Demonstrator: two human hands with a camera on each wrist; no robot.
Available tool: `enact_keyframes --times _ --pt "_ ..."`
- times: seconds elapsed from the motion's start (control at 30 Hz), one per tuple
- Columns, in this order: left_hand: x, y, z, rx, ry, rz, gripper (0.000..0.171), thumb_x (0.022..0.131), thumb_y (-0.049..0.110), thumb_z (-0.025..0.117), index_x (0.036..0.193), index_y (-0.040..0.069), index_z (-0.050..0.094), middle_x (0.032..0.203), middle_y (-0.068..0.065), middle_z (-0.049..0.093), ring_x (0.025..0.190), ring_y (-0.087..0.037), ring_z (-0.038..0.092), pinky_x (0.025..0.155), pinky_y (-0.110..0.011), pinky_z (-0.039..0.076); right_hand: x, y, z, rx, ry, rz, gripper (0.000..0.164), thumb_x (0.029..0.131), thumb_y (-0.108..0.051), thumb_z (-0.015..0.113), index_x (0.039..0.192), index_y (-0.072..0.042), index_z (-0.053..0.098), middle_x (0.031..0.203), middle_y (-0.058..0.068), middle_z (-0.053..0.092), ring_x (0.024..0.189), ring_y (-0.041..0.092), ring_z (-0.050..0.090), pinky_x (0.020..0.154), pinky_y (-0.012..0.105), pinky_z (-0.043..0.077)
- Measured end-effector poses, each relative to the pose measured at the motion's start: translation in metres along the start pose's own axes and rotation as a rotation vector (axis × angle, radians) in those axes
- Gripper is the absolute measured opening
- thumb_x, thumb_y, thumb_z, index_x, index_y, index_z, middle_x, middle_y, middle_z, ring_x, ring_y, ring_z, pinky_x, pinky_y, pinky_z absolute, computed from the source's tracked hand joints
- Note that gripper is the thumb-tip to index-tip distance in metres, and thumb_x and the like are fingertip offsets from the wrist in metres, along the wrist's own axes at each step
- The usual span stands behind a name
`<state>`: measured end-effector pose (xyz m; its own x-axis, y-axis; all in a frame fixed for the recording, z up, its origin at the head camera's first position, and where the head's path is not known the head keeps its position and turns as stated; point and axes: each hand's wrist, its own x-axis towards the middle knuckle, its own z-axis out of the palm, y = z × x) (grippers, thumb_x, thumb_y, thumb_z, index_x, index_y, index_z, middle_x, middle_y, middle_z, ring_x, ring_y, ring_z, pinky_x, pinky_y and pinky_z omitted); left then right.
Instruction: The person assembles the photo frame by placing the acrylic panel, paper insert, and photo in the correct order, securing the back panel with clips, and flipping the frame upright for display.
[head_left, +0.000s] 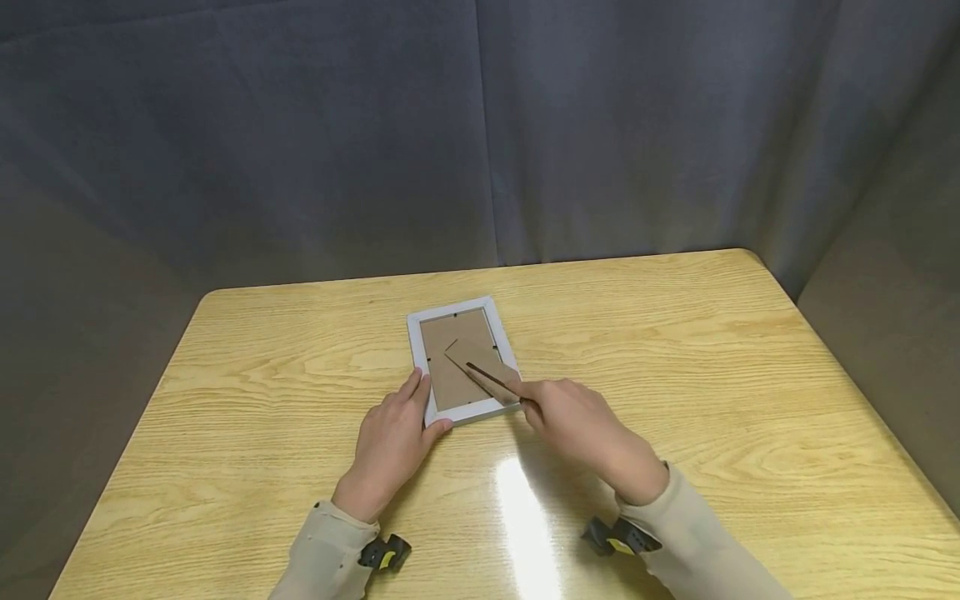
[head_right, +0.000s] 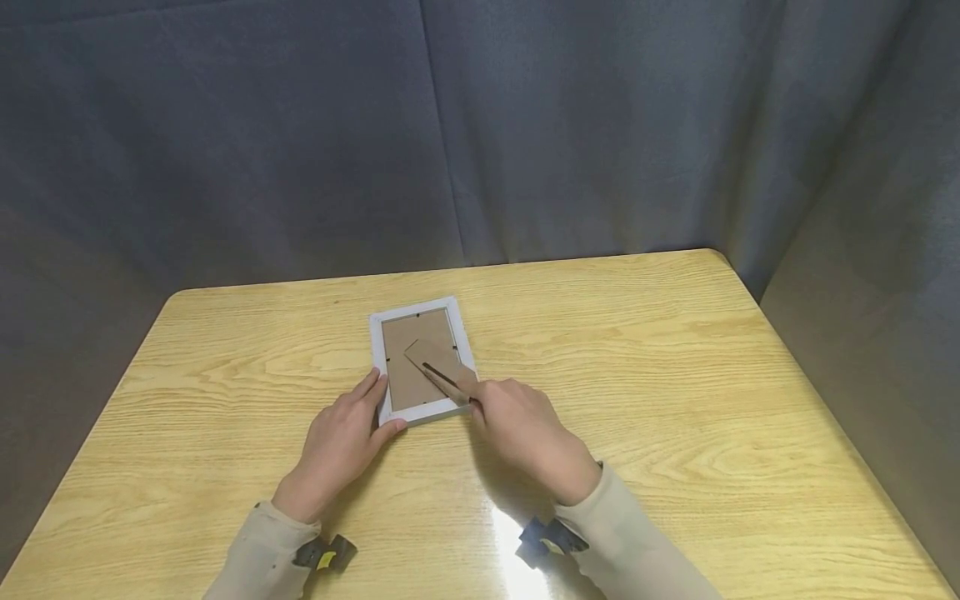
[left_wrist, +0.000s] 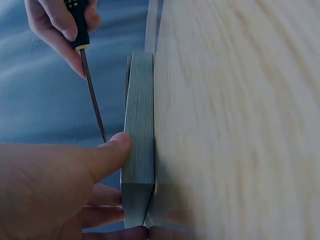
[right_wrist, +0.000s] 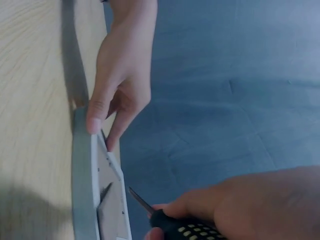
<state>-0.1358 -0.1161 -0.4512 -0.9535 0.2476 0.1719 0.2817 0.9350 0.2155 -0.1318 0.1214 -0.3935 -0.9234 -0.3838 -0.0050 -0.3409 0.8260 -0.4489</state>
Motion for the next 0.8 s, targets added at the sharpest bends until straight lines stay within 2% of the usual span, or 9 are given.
enact_keyframes --times 0.17,0.4,0.63,0.8 --pt "-0.001 -0.001 0.001 0.008 0.028 0.021 0.073 0.082 0.046 0.064 0.133 -0.004 0.051 0.14 -0.022 0.046 0.102 -0.038 0.06 0.077 -0.048 0.052 -0.006 -0.002 -0.006 -0.028 -0.062 -0.038 0.043 0.09 -0.013 0.044 0.127 -0.024 0.063 0.053 -0.005 0.03 0.047 0.01 0.028 0.042 0.026 0.03" --pt "-0.001 -0.001 0.001 0.0 0.027 0.023 0.072 0.082 0.045 0.065 0.133 -0.004 0.052 0.14 -0.021 0.046 0.101 -0.038 0.061 0.076 -0.048 0.052 -0.012 -0.003 -0.014 -0.039 -0.128 -0.063 0.045 0.09 -0.013 0.042 0.129 -0.023 0.062 0.054 -0.006 0.03 0.049 0.01 0.027 0.043 0.027 0.029" --pt "-0.001 0.0 0.0 0.0 0.004 0.008 0.072 0.084 0.046 0.063 0.135 -0.002 0.05 0.142 -0.02 0.044 0.106 -0.038 0.059 0.08 -0.048 0.051 -0.015 -0.003 -0.016 -0.07 -0.155 -0.063 0.041 0.092 -0.016 0.044 0.125 -0.028 0.065 0.055 -0.005 0.036 0.051 0.01 0.032 0.044 0.029 0.032" --pt "0.0 0.0 0.0 0.003 0.003 0.009 0.072 0.084 0.047 0.063 0.135 -0.003 0.05 0.142 -0.021 0.044 0.106 -0.039 0.059 0.081 -0.049 0.051 -0.015 -0.002 -0.016 -0.083 -0.155 -0.068 0.041 0.093 -0.015 0.044 0.125 -0.03 0.064 0.055 -0.006 0.035 0.051 0.011 0.032 0.045 0.029 0.032"
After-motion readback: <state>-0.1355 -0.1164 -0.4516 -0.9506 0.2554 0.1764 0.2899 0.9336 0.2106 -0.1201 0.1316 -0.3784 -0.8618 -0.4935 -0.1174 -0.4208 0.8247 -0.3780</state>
